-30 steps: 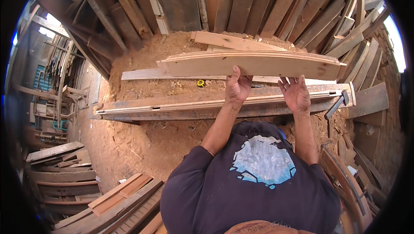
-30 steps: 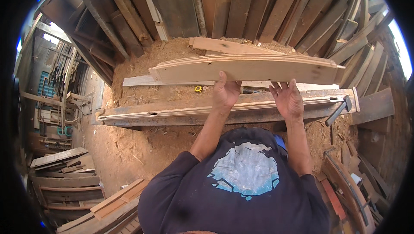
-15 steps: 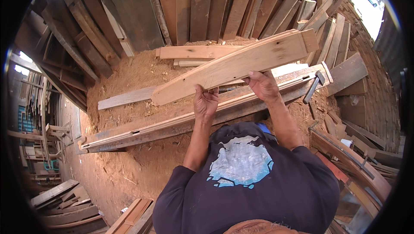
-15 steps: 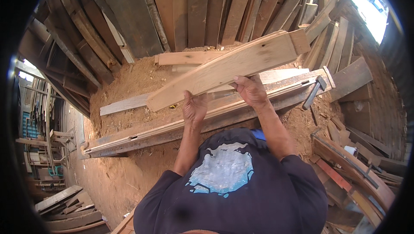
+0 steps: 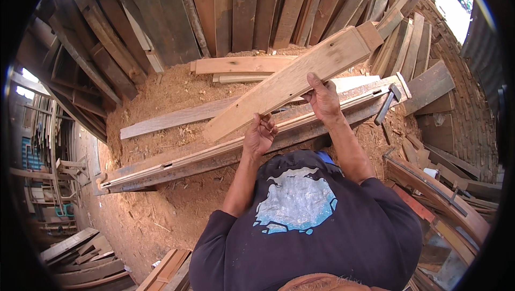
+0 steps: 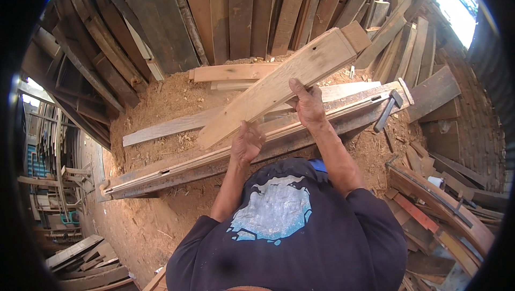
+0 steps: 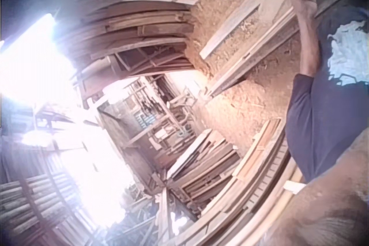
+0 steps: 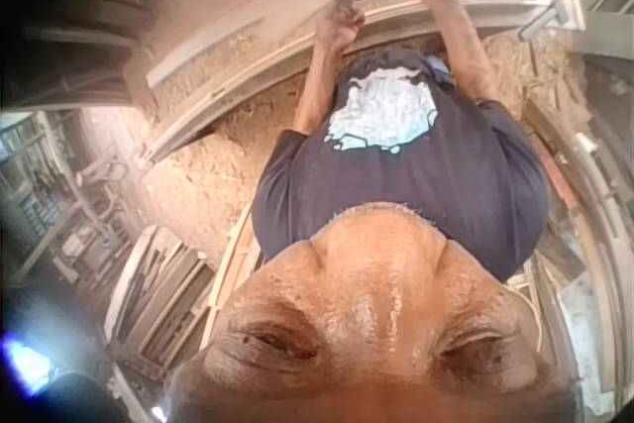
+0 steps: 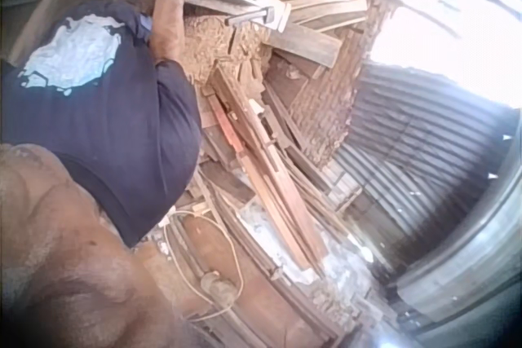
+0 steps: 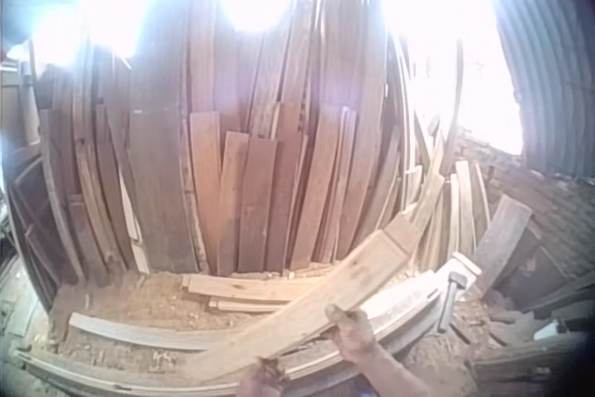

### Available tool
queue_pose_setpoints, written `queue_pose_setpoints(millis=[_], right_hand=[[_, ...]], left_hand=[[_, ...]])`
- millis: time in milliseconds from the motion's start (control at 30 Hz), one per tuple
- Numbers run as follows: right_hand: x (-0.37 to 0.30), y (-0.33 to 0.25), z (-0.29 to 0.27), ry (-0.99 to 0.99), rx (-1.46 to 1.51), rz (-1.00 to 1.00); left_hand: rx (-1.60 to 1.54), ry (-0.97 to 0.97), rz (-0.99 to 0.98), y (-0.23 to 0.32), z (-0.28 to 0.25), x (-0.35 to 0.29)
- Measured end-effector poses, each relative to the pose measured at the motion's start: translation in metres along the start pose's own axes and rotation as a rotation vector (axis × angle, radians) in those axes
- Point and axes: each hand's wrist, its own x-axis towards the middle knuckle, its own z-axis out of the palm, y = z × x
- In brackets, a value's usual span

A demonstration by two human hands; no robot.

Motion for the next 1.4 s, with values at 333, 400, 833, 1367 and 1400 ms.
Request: queue_pose_setpoints(millis=[333, 400, 833, 1367, 1400], right_hand=[[0.003, -0.007, -0.018, 0.062, -0.097, -0.036], [0.004, -0.014, -0.023, 0.073, -0.096, -0.024], [-0.018, -0.053, 0.0, -0.343, -0.174, -0.021], [-0.007, -0.01, -0.013, -0.025, -0.152, 0.165], [-0.006, -0.009, -0.012, -0.042, -0.165, 0.179]], left_hand=[[1.107, -0.035, 0.447, 0.013, 0.015, -0.053], [1.858, 0.091, 0.816, 0.031, 0.037, -0.061], [0.582, -0.328, -0.363, 0.076, 0.042, -0.089], [0.401, -0.357, -0.347, 0.078, 0.028, -0.085], [0.375, -0.36, -0.36, 0.078, 0.027, -0.081]])
